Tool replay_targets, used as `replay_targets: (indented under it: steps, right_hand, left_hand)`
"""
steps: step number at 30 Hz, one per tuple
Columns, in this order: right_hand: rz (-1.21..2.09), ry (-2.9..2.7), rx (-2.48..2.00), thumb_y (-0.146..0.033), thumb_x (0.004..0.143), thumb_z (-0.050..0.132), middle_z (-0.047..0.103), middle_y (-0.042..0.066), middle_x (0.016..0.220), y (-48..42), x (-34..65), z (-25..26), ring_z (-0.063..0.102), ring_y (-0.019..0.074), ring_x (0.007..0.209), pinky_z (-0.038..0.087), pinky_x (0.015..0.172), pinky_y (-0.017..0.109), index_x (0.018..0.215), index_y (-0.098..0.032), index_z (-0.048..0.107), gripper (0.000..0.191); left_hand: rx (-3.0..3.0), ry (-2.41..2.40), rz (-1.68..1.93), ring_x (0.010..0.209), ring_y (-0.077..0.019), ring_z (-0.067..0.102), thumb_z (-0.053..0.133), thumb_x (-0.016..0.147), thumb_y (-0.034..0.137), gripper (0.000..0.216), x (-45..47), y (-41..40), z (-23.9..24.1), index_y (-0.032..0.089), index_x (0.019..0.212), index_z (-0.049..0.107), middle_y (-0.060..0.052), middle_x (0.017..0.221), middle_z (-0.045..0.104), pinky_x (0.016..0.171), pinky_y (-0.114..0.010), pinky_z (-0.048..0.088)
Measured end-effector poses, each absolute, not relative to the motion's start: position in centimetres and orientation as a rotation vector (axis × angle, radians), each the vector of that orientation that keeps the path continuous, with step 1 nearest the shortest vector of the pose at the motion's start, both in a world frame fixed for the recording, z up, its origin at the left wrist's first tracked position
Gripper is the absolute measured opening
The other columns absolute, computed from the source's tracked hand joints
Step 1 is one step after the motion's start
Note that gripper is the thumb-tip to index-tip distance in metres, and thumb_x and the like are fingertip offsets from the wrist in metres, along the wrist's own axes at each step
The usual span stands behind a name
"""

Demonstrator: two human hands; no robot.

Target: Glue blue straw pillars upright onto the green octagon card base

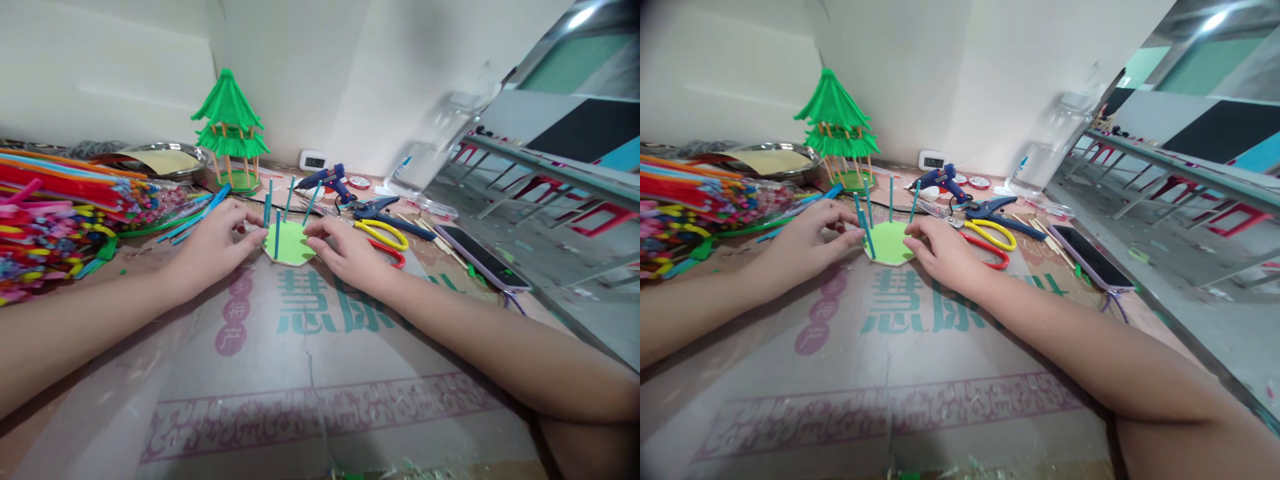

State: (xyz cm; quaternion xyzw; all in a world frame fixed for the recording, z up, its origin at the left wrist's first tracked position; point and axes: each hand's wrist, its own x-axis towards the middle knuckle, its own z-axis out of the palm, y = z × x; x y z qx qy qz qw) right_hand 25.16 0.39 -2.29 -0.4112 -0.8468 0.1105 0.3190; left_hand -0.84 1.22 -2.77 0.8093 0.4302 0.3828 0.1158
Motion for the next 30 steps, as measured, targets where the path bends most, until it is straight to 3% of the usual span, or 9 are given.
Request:
replay_targets:
  steps: [12, 15, 20, 25, 30]
  right_hand:
    - [0.258, -2.237, -1.06, -0.025, 0.1, 0.055, 0.073, 0.011, 0.105, 0.3, 25.3, -2.3, 0.068, 0.0247, 0.101, 0.052, 0.092, 0.04, 0.106, -0.016, 0.065, 0.015]
    - [0.218, -2.216, -1.045, -0.025, 0.101, 0.056, 0.073, 0.011, 0.108, 0.3, 25.3, -2.3, 0.067, 0.0257, 0.105, 0.051, 0.095, 0.041, 0.105, -0.017, 0.066, 0.013]
    - [0.236, -2.194, -1.039, -0.022, 0.1, 0.057, 0.072, 0.01, 0.104, 0.3, 25.4, -2.4, 0.067, 0.0249, 0.101, 0.051, 0.091, 0.04, 0.102, -0.018, 0.065, 0.009]
    - [0.282, -2.207, -1.054, -0.02, 0.099, 0.057, 0.071, 0.01, 0.103, 0.2, 25.3, -2.3, 0.066, 0.0244, 0.098, 0.052, 0.088, 0.04, 0.102, -0.018, 0.065, 0.009]
    - [0.316, -2.23, -1.073, -0.022, 0.099, 0.056, 0.071, 0.011, 0.102, 0.2, 25.2, -2.2, 0.066, 0.0243, 0.096, 0.053, 0.087, 0.041, 0.101, -0.018, 0.065, 0.01]
  left_hand:
    - [2.294, 1.27, 1.049, 0.093, -0.0221, 0.062, 0.056, 0.094, 0.044, 0.027, -0.7, 1.0, -2.4, 0.019, 0.1, 0.065, -0.006, 0.104, 0.065, 0.085, -0.036, 0.05]
    - [2.25, 1.326, 1.151, 0.087, -0.0201, 0.06, 0.057, 0.091, 0.036, 0.023, -0.6, 0.7, -2.3, 0.018, 0.106, 0.059, -0.004, 0.099, 0.062, 0.079, -0.033, 0.049]
    - [2.405, 1.224, 1.153, 0.079, -0.0185, 0.06, 0.053, 0.088, 0.022, 0.013, -0.4, -0.2, -2.3, 0.018, 0.094, 0.064, -0.002, 0.086, 0.063, 0.074, -0.032, 0.047]
    - [2.623, 1.111, 1.046, 0.073, -0.0187, 0.057, 0.058, 0.093, 0.026, 0.015, 0.1, -0.6, -2.5, 0.017, 0.094, 0.07, 0.0, 0.073, 0.06, 0.068, -0.031, 0.042]
    - [2.66, 1.093, 1.017, 0.077, -0.0192, 0.057, 0.056, 0.1, 0.031, 0.023, 0.0, -0.3, -2.3, 0.018, 0.085, 0.067, -0.001, 0.073, 0.06, 0.071, -0.031, 0.041]
